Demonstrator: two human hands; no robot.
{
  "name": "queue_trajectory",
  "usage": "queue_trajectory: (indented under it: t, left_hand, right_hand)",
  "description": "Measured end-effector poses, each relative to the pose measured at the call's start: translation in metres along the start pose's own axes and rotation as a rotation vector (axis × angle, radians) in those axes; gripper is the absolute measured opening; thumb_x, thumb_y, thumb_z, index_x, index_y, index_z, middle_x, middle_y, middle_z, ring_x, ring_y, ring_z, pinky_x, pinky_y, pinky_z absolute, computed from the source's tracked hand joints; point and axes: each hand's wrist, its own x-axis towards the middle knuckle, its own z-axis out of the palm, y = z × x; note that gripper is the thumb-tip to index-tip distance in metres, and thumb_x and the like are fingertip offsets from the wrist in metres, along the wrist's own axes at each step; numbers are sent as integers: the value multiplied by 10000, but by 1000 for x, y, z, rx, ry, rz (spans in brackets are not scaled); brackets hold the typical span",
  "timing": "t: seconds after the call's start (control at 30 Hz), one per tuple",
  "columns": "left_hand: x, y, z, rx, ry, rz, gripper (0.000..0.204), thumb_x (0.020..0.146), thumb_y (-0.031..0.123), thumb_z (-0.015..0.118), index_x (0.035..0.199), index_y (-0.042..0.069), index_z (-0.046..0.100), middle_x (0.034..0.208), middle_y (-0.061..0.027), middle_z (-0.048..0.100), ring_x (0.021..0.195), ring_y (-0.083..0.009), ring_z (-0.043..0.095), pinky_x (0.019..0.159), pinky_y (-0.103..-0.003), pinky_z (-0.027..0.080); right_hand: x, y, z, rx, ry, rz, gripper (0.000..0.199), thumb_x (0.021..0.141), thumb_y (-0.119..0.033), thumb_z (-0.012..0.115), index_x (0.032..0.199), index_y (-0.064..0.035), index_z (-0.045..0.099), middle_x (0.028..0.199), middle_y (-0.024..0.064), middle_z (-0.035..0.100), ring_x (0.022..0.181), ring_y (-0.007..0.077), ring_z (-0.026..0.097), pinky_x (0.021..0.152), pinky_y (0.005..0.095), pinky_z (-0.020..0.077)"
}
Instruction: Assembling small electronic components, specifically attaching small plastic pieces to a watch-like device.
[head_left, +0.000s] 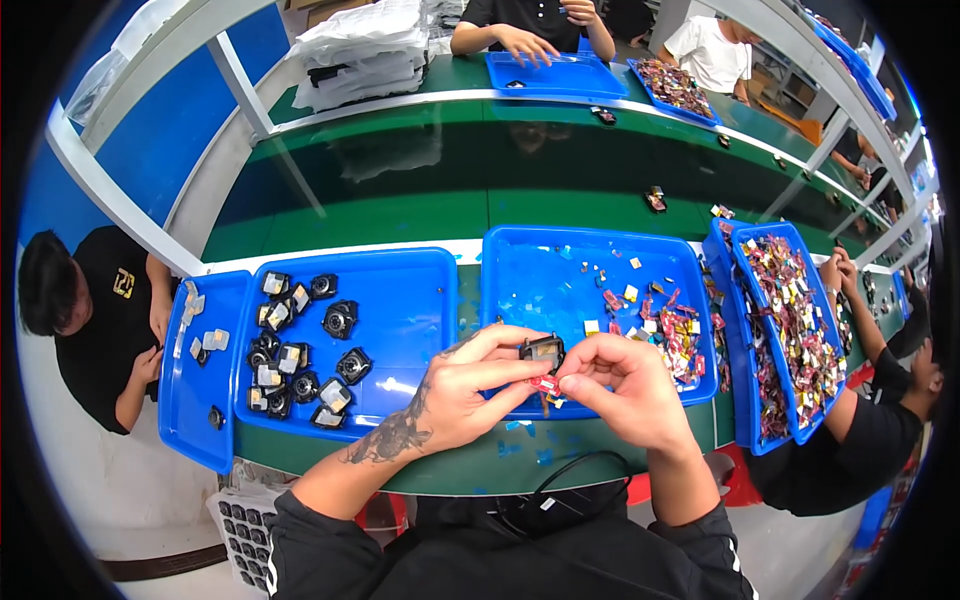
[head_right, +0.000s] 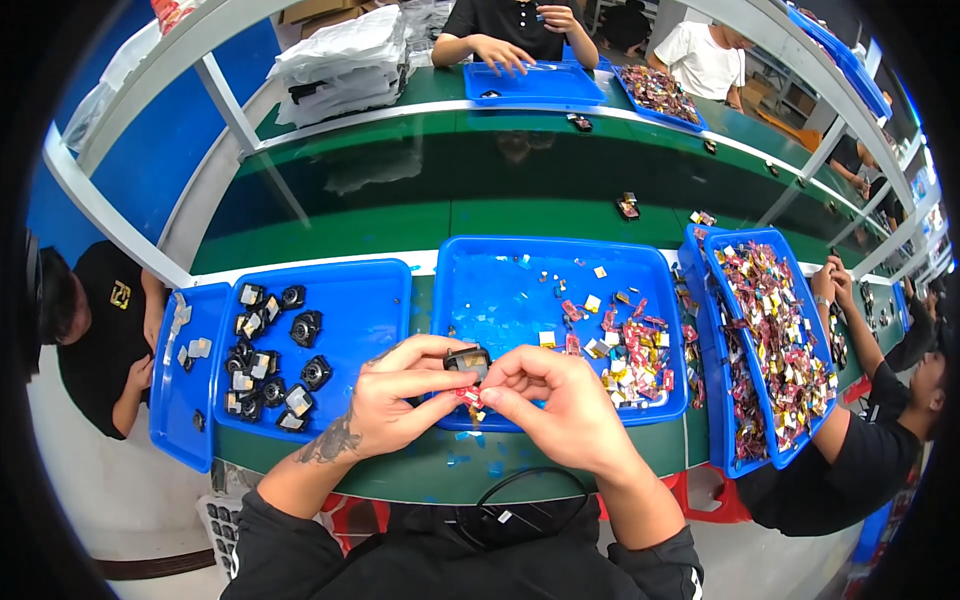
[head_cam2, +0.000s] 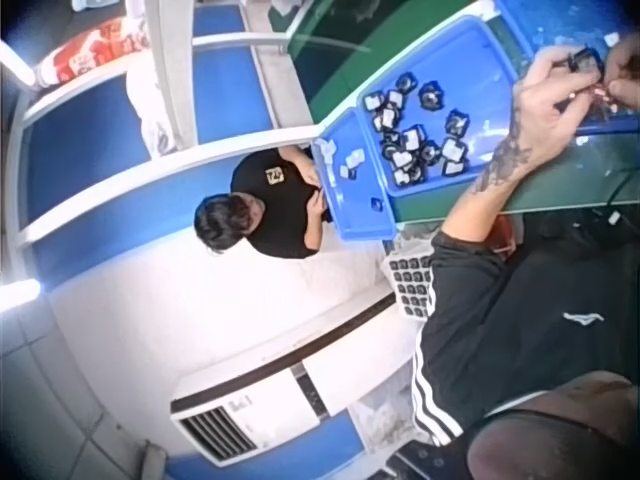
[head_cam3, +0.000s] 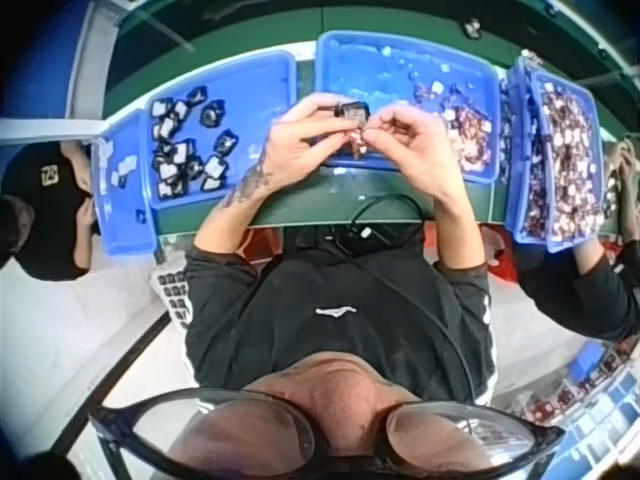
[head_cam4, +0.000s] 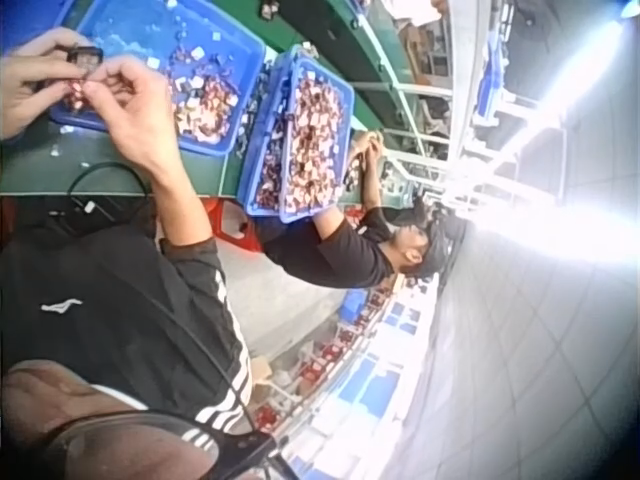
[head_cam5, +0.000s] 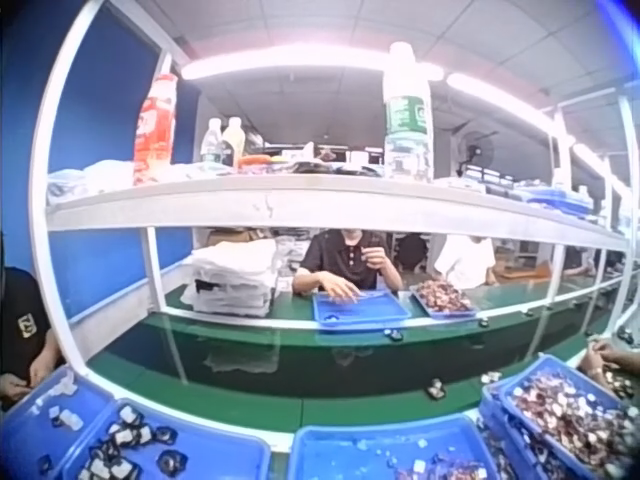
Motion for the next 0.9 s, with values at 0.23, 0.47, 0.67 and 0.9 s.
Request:
queue_trajectory:
  t: [0.23, 0.47, 0.67, 0.9]
  left_hand:
    - [-2, 6, -2, 25, -41, -146, 165, 824, 28, 700, 983, -9, 719, 1045, -128, 672, 877, -215, 695, 752, -294, 576]
    - [-6, -11, 6, -372, -55, -415, 211, 856, 41, 681, 1058, -19, 700, 1147, -138, 623, 936, -177, 663, 761, -260, 582]
    - [-6, 0, 15, -505, 119, -323, 335, 872, -78, 611, 1201, -22, 627, 1276, -136, 547, 1085, -173, 596, 872, -274, 554]
    - [-9, -5, 24, -543, 185, -272, 321, 868, -88, 606, 1178, -15, 641, 1276, -144, 555, 1108, -183, 591, 868, -273, 553]
  right_hand:
    - [3, -5, -1, -396, 69, -148, 99, 866, -53, 661, 895, 19, 599, 832, 88, 622, 807, 173, 640, 761, 308, 543]
    - [2, 18, 11, -124, 181, -151, 278, 806, 37, 710, 1037, -18, 566, 870, 33, 636, 793, 73, 616, 722, 227, 510]
    - [4, 25, 23, -93, 376, -211, 329, 801, 22, 724, 1069, -6, 535, 805, 40, 644, 731, 66, 603, 654, 217, 486]
    - [4, 27, 25, -374, 426, -313, 372, 785, 6, 738, 1099, -17, 540, 776, 49, 632, 670, 90, 580, 618, 238, 497]
